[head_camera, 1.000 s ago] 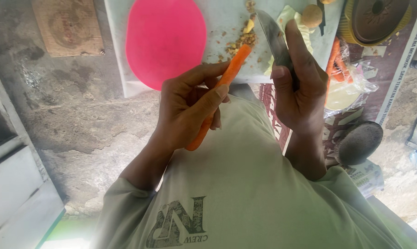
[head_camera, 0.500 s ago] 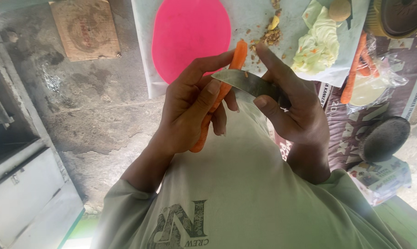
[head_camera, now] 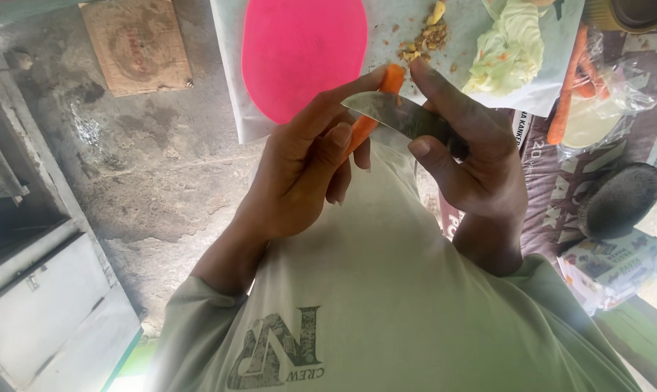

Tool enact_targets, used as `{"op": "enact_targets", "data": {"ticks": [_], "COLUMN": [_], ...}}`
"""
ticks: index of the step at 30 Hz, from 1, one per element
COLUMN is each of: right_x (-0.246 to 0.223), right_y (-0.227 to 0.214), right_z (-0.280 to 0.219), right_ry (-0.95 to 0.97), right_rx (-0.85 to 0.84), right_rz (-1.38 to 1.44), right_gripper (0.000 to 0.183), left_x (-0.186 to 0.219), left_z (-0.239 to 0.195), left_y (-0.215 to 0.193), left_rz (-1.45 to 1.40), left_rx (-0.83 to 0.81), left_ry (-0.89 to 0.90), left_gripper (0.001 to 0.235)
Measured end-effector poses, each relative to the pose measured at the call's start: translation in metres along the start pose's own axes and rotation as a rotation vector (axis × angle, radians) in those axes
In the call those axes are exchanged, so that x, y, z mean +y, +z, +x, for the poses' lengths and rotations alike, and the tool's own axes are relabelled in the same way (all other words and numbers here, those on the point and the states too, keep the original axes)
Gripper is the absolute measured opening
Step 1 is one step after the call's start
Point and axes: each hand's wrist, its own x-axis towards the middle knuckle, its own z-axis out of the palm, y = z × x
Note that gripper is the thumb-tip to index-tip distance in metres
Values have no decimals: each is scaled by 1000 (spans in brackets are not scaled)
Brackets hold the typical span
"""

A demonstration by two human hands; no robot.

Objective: The person holds a carrot in the left hand and uses a small knife in the right hand to peel the carrot over a white cutting board. The person rotates the carrot and continues peeling along its length, producing thin carrot peelings that fall onto the board.

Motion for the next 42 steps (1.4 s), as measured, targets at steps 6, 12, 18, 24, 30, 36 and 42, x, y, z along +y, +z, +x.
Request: {"op": "enact_targets", "data": {"ticks": [6,12,18,24,30,36,42], "right_x": [6,4,4,8,34,98,125], "right_y": [6,6,-1,-7,-3,1,-13], "right_z": [-3,-4,-11,-19,-25,-30,-44], "right_ry": [84,8,-25,33,42,89,375], "right_rx": [-16,-71,-31,-3,101,157,190], "right_rz": [31,42,-17,-44,-236,-344,-275], "right_gripper": [56,54,46,44,42,37,47], "left_x": [-3,-8,-15,-22,-34,-52,-63], "left_z": [-11,-17,-11,-10,-4,10,23], "left_y": [-1,0,12,18,25,35,44], "left_rz": [26,41,11,-7,6,-67,-206], "left_rx": [42,49,51,23,55,177,215], "left_ry": [-17,-29,-71,-78,-52,-185,-185], "left_gripper": [39,39,33,34,37,34,30]}}
